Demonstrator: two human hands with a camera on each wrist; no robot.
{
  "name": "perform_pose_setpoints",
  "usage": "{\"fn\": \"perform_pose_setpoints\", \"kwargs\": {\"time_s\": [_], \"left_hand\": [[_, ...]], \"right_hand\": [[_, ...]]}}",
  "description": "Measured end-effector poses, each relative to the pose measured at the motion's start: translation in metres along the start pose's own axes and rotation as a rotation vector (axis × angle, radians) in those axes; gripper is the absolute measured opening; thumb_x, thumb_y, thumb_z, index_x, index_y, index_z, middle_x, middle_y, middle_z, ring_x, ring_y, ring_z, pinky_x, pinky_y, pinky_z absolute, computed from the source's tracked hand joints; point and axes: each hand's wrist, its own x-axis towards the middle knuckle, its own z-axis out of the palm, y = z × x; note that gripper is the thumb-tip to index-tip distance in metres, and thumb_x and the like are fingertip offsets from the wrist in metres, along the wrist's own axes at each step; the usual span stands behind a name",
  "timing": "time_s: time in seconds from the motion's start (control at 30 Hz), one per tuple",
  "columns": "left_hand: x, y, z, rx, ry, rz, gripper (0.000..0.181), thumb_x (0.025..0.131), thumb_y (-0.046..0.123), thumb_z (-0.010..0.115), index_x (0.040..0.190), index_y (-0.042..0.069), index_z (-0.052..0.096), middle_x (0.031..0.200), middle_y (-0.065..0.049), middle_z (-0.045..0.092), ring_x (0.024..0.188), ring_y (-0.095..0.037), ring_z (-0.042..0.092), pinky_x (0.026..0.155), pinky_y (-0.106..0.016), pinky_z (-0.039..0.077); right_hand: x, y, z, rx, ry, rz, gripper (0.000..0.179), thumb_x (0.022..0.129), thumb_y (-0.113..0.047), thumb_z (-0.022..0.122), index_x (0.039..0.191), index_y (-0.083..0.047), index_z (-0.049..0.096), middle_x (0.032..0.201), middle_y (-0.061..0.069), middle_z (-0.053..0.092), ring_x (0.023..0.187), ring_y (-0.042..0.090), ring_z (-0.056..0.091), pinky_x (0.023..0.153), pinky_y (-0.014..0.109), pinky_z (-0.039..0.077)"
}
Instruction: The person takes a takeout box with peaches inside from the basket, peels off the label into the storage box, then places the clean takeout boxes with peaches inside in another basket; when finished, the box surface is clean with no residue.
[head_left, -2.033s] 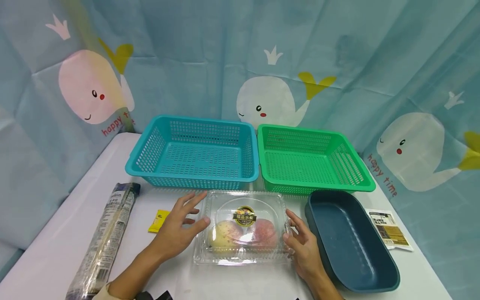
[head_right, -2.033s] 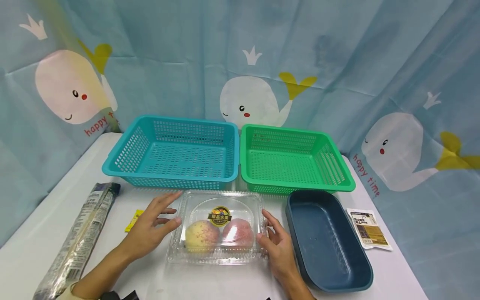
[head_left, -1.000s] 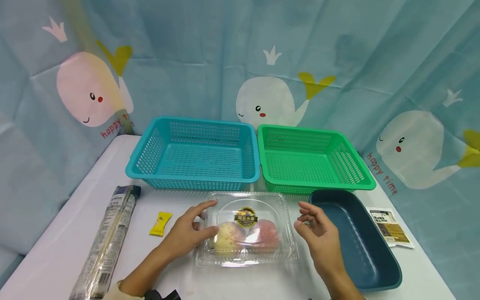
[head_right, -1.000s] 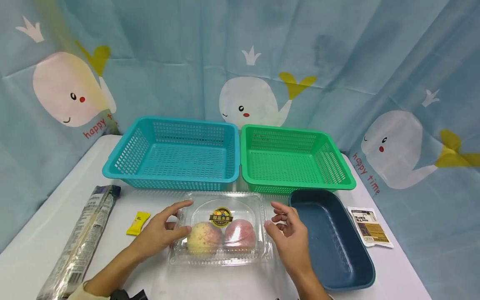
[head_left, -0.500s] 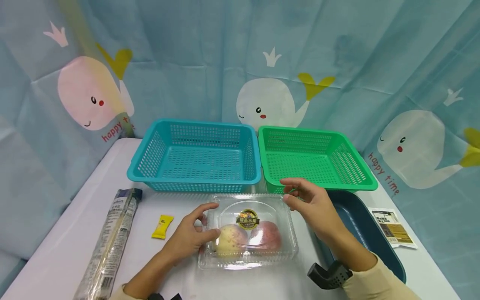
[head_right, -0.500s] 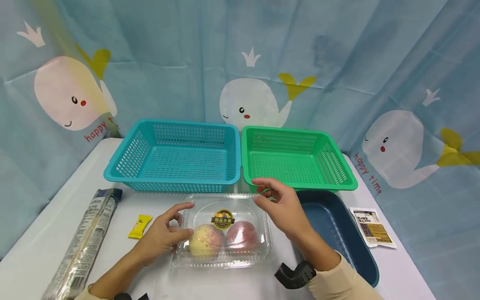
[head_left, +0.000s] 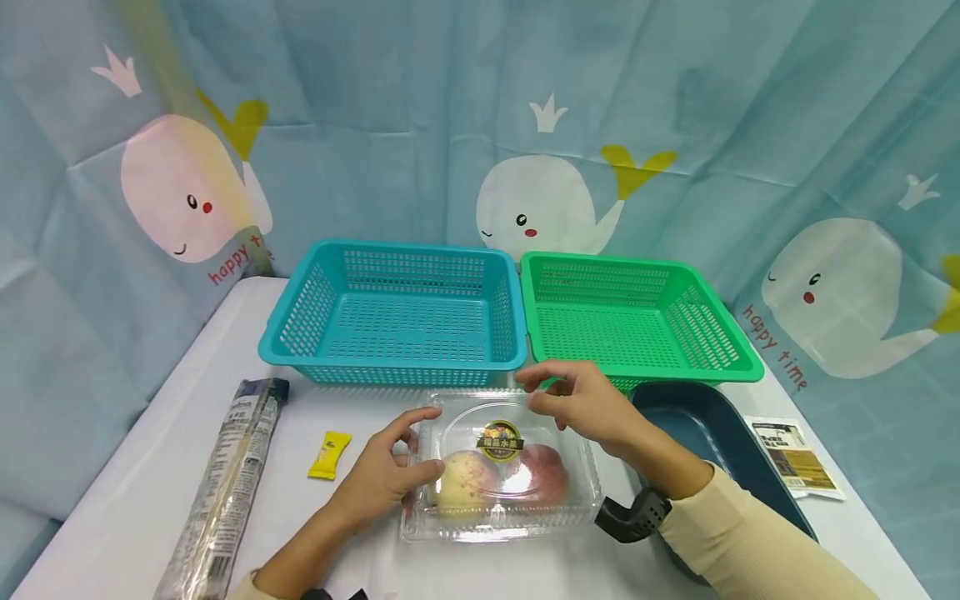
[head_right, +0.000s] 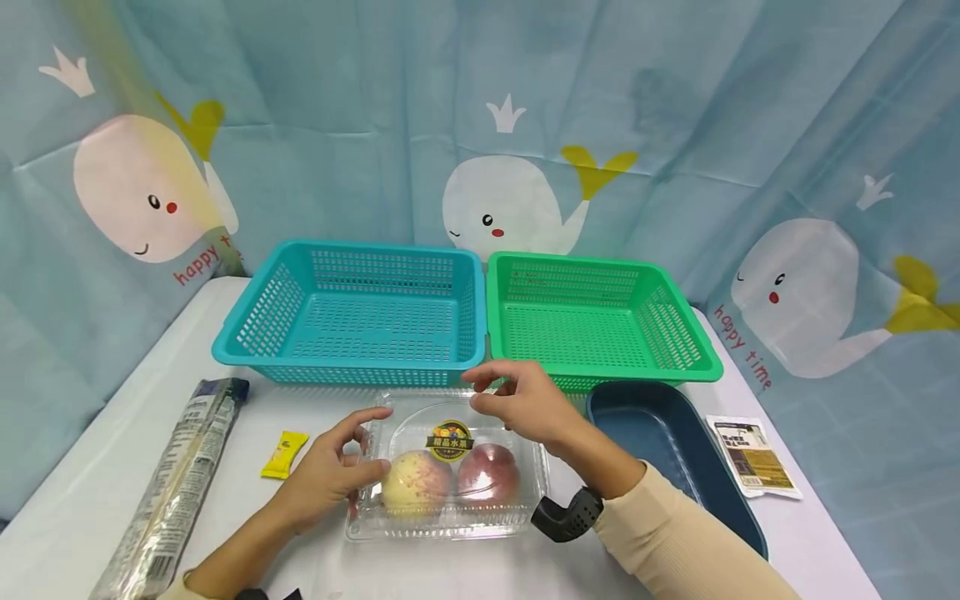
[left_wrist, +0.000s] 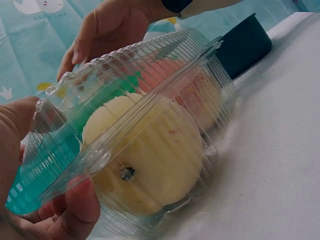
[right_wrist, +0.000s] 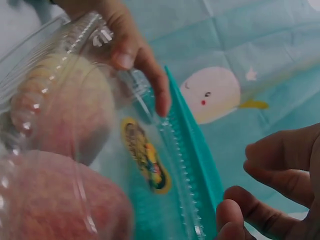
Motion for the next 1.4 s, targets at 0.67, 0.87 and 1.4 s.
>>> {"fn": "perform_pose_setpoints", "kwargs": {"time_s": [0.67,0.87,1.4], "left_hand": [[-0.001,0.001,0.002,-0.036,0.003,-0.025,0.067,0.082,0.004,0.074,0.142,0.012,0.045,0.1,-0.015,0.03,0.047,-0.012,0.041,0.037,-0.026,0.041],[-0.001,0.001,0.002,-0.022,0.018,-0.022,0.067,0.081,0.004,0.075,0.142,0.012,0.046,0.1,-0.015,0.031,0.048,-0.01,0.04,0.039,-0.023,0.039],[-0.002,0.001,0.002,-0.053,0.004,-0.015,0.068,0.082,0.003,0.074,0.143,0.011,0.044,0.1,-0.015,0.03,0.05,-0.013,0.045,0.037,-0.026,0.042]], "right_hand": [[0.012,0.01,0.027,-0.262,-0.094,-0.059,0.026,0.084,0.004,0.062,0.108,-0.003,0.072,0.092,0.001,0.066,0.06,0.014,0.053,0.048,0.027,0.041],[0.017,0.005,0.035,-0.356,-0.052,-0.037,0.02,0.083,0.005,0.063,0.098,-0.002,0.074,0.078,-0.003,0.063,0.06,0.01,0.053,0.052,0.026,0.044],[0.02,0.007,0.041,-0.445,-0.023,-0.053,0.018,0.087,-0.002,0.065,0.072,-0.014,0.066,0.064,-0.008,0.057,0.059,0.009,0.05,0.059,0.031,0.044]]}}
